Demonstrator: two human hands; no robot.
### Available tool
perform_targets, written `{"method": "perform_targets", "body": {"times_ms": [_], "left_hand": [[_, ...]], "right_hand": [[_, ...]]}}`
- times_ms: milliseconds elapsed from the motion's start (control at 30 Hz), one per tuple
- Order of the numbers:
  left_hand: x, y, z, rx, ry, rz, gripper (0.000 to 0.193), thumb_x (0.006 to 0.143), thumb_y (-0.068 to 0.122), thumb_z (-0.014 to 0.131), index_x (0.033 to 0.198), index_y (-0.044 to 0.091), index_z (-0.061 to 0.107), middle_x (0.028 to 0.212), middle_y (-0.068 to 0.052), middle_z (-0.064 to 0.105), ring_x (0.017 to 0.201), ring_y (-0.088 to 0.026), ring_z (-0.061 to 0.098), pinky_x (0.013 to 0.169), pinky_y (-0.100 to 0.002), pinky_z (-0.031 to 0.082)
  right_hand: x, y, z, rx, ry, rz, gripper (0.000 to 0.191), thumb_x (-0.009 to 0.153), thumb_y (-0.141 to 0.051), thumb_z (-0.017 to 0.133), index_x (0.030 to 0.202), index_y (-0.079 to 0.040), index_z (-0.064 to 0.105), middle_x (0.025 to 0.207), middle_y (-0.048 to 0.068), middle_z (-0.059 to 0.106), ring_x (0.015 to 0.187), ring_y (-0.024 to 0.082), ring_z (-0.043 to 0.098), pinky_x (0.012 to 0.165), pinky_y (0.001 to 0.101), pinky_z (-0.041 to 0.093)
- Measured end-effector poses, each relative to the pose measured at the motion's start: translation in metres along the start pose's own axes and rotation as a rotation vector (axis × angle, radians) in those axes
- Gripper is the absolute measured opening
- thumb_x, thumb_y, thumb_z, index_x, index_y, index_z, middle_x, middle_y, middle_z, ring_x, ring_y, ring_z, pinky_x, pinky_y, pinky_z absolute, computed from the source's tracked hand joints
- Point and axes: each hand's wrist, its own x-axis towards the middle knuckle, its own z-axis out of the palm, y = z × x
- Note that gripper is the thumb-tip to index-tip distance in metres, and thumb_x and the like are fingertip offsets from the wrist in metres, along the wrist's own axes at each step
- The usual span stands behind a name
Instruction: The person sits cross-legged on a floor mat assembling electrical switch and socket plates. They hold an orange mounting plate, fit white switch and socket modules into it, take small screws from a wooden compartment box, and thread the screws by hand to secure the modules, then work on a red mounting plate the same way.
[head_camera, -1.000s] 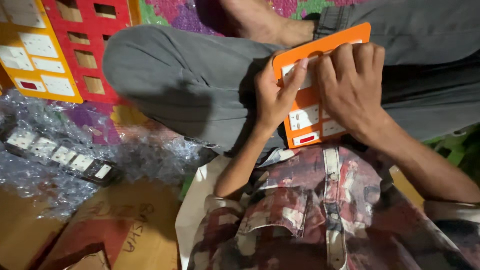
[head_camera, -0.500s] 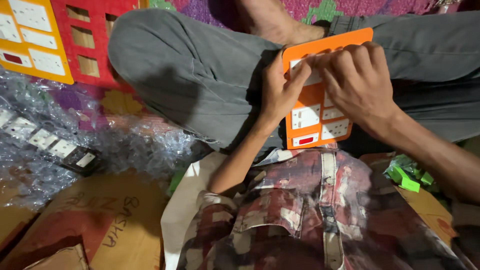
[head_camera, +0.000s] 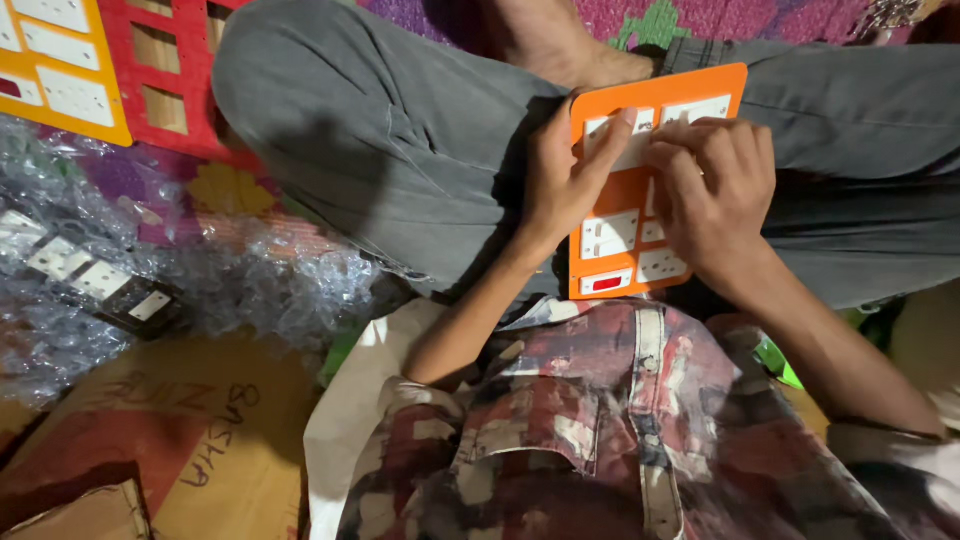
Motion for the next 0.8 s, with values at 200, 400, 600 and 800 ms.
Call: {"method": "perform_targets", "body": {"times_ms": [200,400,600,800], "left_hand": [[0.0,-0.004,0.003,-0.105,-0.009,0.01,0.025,0.105,0.019,0.068,0.119,-0.002,0.065,0.107,-0.005,0.074,0.101,-0.007,0.067,0.091,-0.025,0.057],[-0.001,-0.002,0.003,-0.162,-0.061,-0.069,0.023,0.108,0.018,0.066,0.119,-0.002,0.065,0.097,-0.007,0.076,0.09,-0.008,0.067,0.087,-0.025,0.054],[0.0,0.002,0.001,-0.139,-0.051,0.021,0.024,0.107,0.018,0.067,0.121,-0.001,0.065,0.105,-0.005,0.073,0.096,-0.005,0.064,0.091,-0.025,0.055],[0.005,0.001,0.001,-0.07,-0.06,0.113,0.029,0.1,0.009,0.07,0.126,-0.001,0.062,0.114,-0.008,0.074,0.103,-0.009,0.069,0.095,-0.028,0.057]], "right_hand": [[-0.004,-0.01,0.0,0.177,0.152,0.261,0.028,0.093,0.004,0.079,0.114,0.001,0.061,0.113,0.017,0.057,0.111,0.034,0.054,0.092,0.0457,0.045],[0.007,-0.011,0.003,0.164,0.157,0.298,0.027,0.098,-0.004,0.09,0.116,-0.005,0.07,0.109,0.012,0.058,0.112,0.032,0.051,0.097,0.0446,0.042],[0.013,-0.007,0.012,0.112,0.168,0.262,0.021,0.1,-0.001,0.086,0.114,-0.007,0.071,0.109,0.008,0.062,0.111,0.03,0.056,0.096,0.0423,0.042],[0.025,-0.004,0.004,0.179,0.211,0.271,0.017,0.1,0.004,0.076,0.109,-0.004,0.064,0.11,0.014,0.06,0.108,0.03,0.057,0.094,0.0422,0.044]]}}
